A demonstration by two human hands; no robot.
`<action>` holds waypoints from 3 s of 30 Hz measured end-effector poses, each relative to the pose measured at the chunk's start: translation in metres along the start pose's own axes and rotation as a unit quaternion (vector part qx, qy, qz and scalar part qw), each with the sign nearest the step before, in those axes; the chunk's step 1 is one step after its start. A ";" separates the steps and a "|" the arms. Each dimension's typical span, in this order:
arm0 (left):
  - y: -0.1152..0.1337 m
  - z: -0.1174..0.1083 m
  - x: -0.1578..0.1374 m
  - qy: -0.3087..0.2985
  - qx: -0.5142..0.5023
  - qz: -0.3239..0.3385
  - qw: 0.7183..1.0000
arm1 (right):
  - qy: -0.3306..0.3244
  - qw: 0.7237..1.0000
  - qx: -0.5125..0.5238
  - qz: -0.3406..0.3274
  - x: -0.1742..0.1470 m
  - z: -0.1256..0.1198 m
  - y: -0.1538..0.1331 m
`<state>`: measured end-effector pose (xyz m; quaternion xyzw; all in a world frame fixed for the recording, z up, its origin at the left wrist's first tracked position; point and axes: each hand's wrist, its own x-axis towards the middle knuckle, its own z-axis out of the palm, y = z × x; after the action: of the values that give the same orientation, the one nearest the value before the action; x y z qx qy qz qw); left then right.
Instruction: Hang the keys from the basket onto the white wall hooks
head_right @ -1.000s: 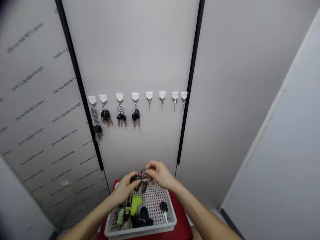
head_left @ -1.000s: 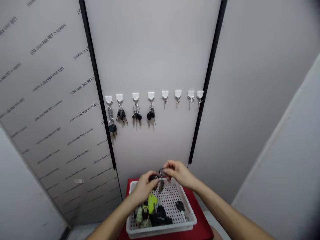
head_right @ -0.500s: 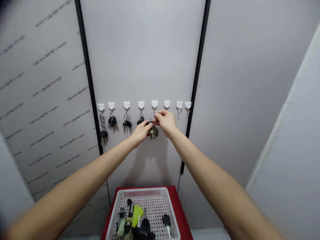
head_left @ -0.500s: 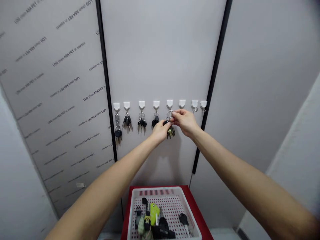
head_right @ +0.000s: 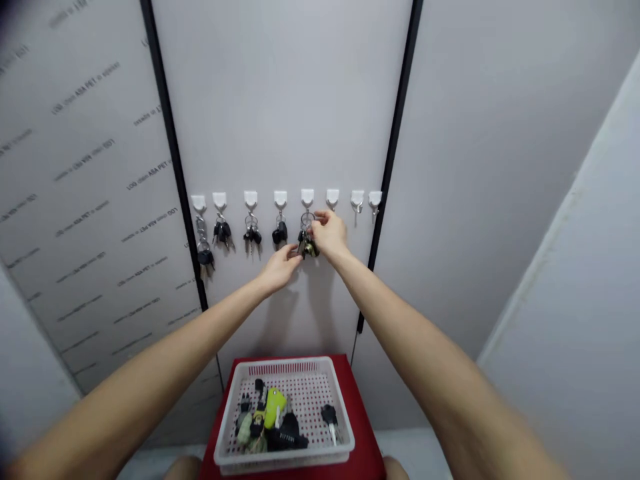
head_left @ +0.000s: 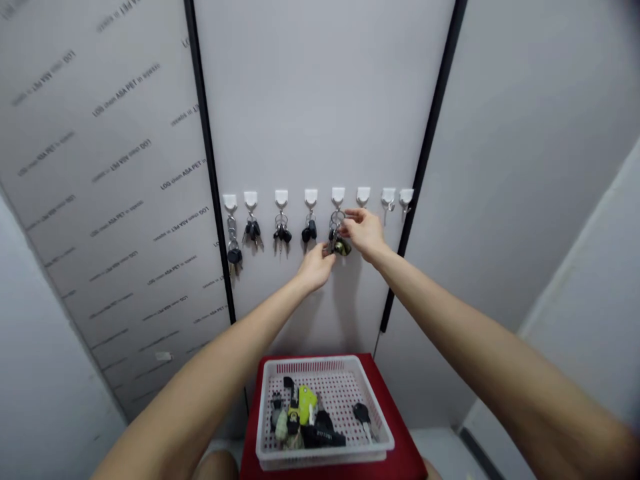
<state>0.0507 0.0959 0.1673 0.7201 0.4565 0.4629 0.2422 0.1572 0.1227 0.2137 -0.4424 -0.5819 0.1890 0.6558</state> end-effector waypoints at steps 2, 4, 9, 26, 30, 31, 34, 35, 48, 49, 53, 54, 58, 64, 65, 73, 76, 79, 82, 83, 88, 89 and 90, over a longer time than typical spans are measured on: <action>-0.025 0.004 -0.022 -0.048 -0.016 0.000 0.999 | 0.013 0.997 -0.044 -0.055 -0.020 -0.008 0.012; -0.055 0.011 -0.051 -0.110 -0.032 -0.010 0.993 | -0.035 0.994 -0.079 -0.067 -0.052 -0.015 0.030; -0.120 0.026 -0.132 -0.211 0.046 -0.049 0.975 | -0.431 0.889 -0.147 0.052 -0.165 -0.027 0.093; -0.124 0.038 -0.173 -0.284 0.308 0.032 0.907 | -0.547 0.679 -0.489 -0.021 -0.186 -0.042 0.125; -0.120 0.053 -0.168 -0.306 0.323 0.060 0.893 | -0.580 0.607 -0.541 -0.046 -0.195 -0.038 0.120; -0.119 0.056 -0.168 -0.312 0.324 0.065 0.891 | -0.580 0.607 -0.542 -0.042 -0.198 -0.037 0.121; -0.120 0.063 -0.166 -0.319 0.314 0.066 0.892 | -0.566 0.643 -0.516 -0.023 -0.199 -0.038 0.125; -0.120 0.064 -0.166 -0.317 0.304 0.061 0.896 | -0.558 0.669 -0.491 -0.012 -0.197 -0.040 0.127; -0.116 0.079 -0.138 -0.128 -0.139 -0.112 0.976 | -0.247 0.925 0.073 0.281 -0.173 -0.036 0.111; -0.115 0.076 -0.136 -0.120 -0.133 -0.128 0.976 | -0.242 0.923 0.083 0.286 -0.173 -0.034 0.109; -0.108 0.065 -0.132 -0.085 -0.128 -0.098 0.983 | -0.269 0.914 0.132 0.273 -0.176 -0.034 0.105; -0.106 0.063 -0.132 -0.092 -0.141 -0.085 0.982 | -0.284 0.910 0.144 0.266 -0.176 -0.034 0.104; -0.096 0.060 -0.131 -0.147 -0.180 -0.099 0.968 | -0.297 0.915 0.142 0.235 -0.177 -0.035 0.099; -0.065 0.049 -0.127 -0.089 -0.089 -0.063 0.990 | -0.298 0.911 0.121 0.259 -0.178 -0.043 0.085; -0.058 0.046 -0.126 -0.086 -0.070 -0.050 0.992 | -0.306 0.909 0.112 0.258 -0.178 -0.045 0.081; -0.011 0.030 -0.131 -0.052 0.006 0.008 0.999 | -0.280 0.939 0.071 0.188 -0.182 -0.068 0.037; 0.002 0.026 -0.138 -0.051 0.014 0.025 0.998 | -0.288 0.934 0.089 0.194 -0.187 -0.073 0.025; 0.011 0.020 -0.145 -0.073 0.016 0.040 0.996 | -0.303 0.924 0.101 0.213 -0.195 -0.076 0.014; 0.016 0.009 -0.152 -0.081 0.022 0.057 0.995 | -0.287 0.928 0.114 0.207 -0.202 -0.072 0.003; 0.016 0.005 -0.154 -0.079 0.027 0.061 0.995 | -0.281 0.931 0.118 0.202 -0.204 -0.070 0.000; 0.016 -0.014 -0.159 -0.083 0.033 0.046 0.995 | -0.285 0.944 0.064 0.155 -0.205 -0.061 -0.012; 0.016 -0.017 -0.159 -0.090 0.021 0.033 0.995 | -0.286 0.947 0.045 0.138 -0.203 -0.061 -0.014; 0.016 -0.018 -0.158 -0.095 0.005 0.018 0.995 | -0.286 0.950 0.029 0.122 -0.200 -0.062 -0.015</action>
<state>0.0173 -0.0527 0.1177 0.7700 0.4208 0.3947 0.2725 0.1603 -0.0607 0.1107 -0.4182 -0.6807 0.4029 0.4466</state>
